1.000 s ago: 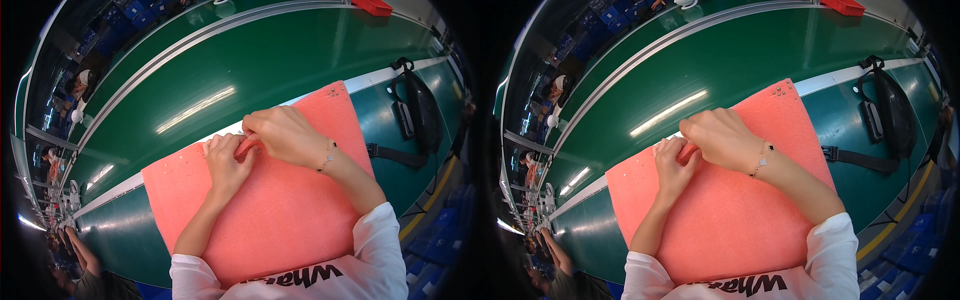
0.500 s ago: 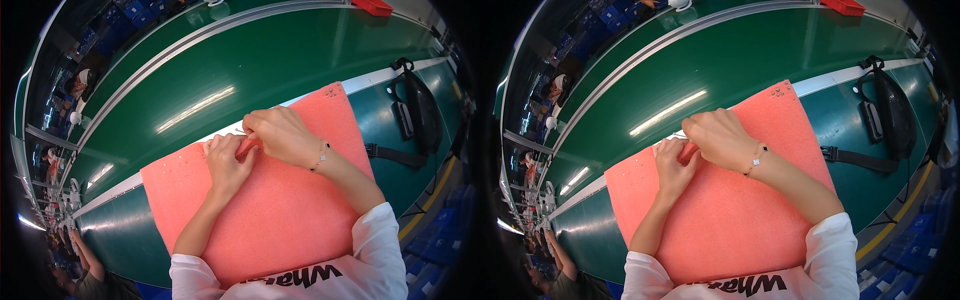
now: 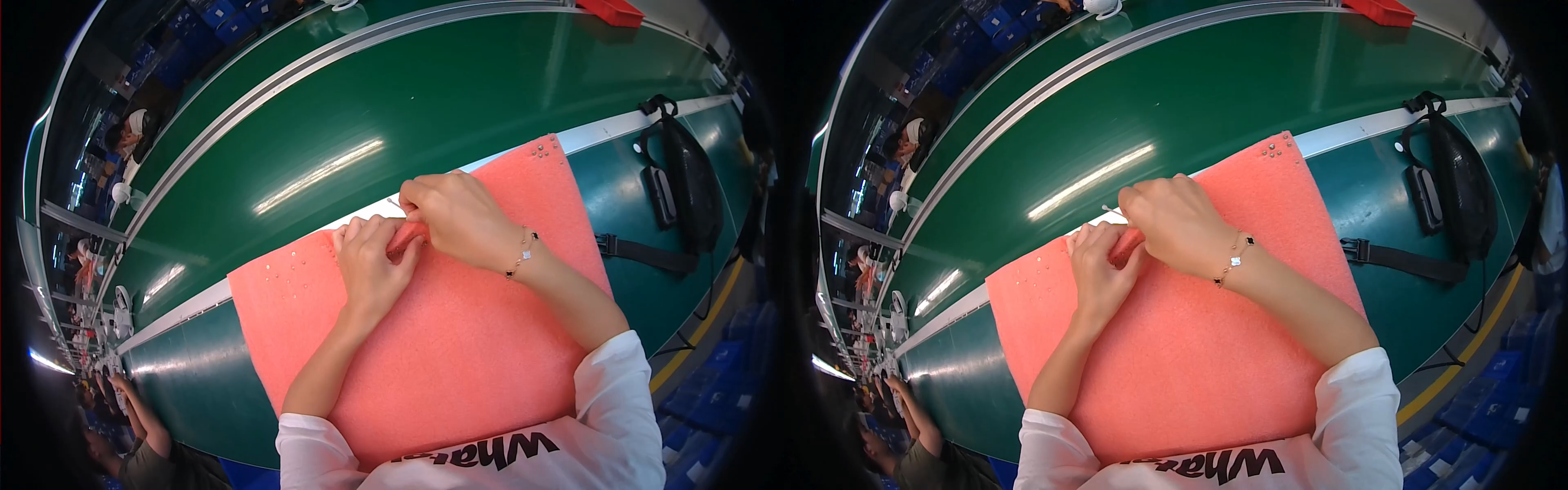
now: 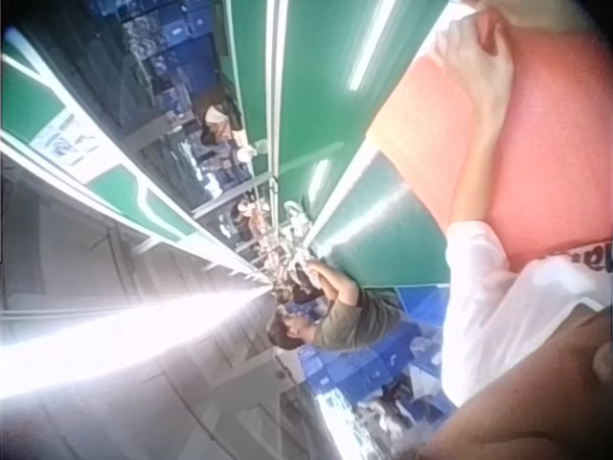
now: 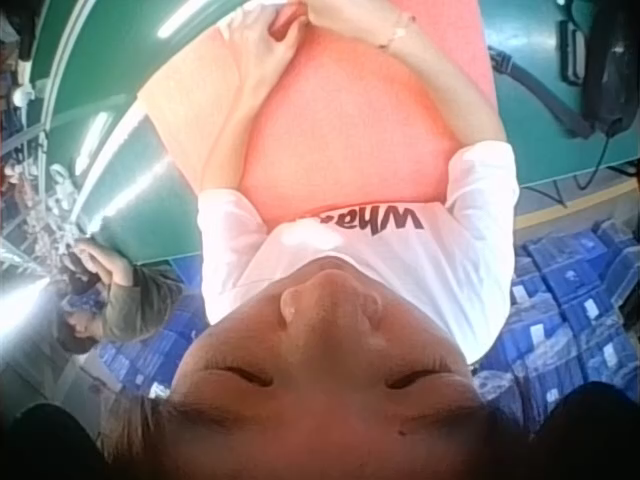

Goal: Assembling and inspecting security camera units on a factory production line.

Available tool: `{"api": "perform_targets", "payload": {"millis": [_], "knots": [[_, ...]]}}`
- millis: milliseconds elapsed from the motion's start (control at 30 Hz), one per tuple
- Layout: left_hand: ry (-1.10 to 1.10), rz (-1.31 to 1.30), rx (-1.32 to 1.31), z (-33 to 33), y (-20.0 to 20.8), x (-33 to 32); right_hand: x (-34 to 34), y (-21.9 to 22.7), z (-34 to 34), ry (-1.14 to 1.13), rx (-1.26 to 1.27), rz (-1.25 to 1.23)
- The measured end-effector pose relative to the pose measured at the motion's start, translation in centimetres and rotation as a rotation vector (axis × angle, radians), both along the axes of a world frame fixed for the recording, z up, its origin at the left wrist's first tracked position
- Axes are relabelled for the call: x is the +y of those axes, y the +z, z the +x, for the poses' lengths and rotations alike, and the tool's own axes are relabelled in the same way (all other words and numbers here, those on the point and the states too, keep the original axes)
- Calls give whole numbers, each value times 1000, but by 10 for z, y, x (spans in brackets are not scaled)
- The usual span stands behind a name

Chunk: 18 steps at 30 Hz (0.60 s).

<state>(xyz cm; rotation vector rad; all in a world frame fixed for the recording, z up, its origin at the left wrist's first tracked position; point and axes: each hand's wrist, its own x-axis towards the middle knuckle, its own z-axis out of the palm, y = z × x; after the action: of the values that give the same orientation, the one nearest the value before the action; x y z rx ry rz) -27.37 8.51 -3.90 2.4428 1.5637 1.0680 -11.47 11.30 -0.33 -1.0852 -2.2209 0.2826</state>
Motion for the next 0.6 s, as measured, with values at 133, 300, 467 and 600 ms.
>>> {"api": "perform_targets", "payload": {"millis": [133, 300, 467, 600], "knots": [[-5, 0, -1, -2, 1, 1, 0, 3, 0, 25, 72, -5], [-21, -12, -17, -3, 3, 1, 0, 7, 0, 38, 117, -34], [-6, -13, -26, -2, 3, 2, -1, 10, 2, 68, 161, -29], [-3, -11, -55, -2, 4, 2, -1, 14, 2, 97, 205, -51]]}}
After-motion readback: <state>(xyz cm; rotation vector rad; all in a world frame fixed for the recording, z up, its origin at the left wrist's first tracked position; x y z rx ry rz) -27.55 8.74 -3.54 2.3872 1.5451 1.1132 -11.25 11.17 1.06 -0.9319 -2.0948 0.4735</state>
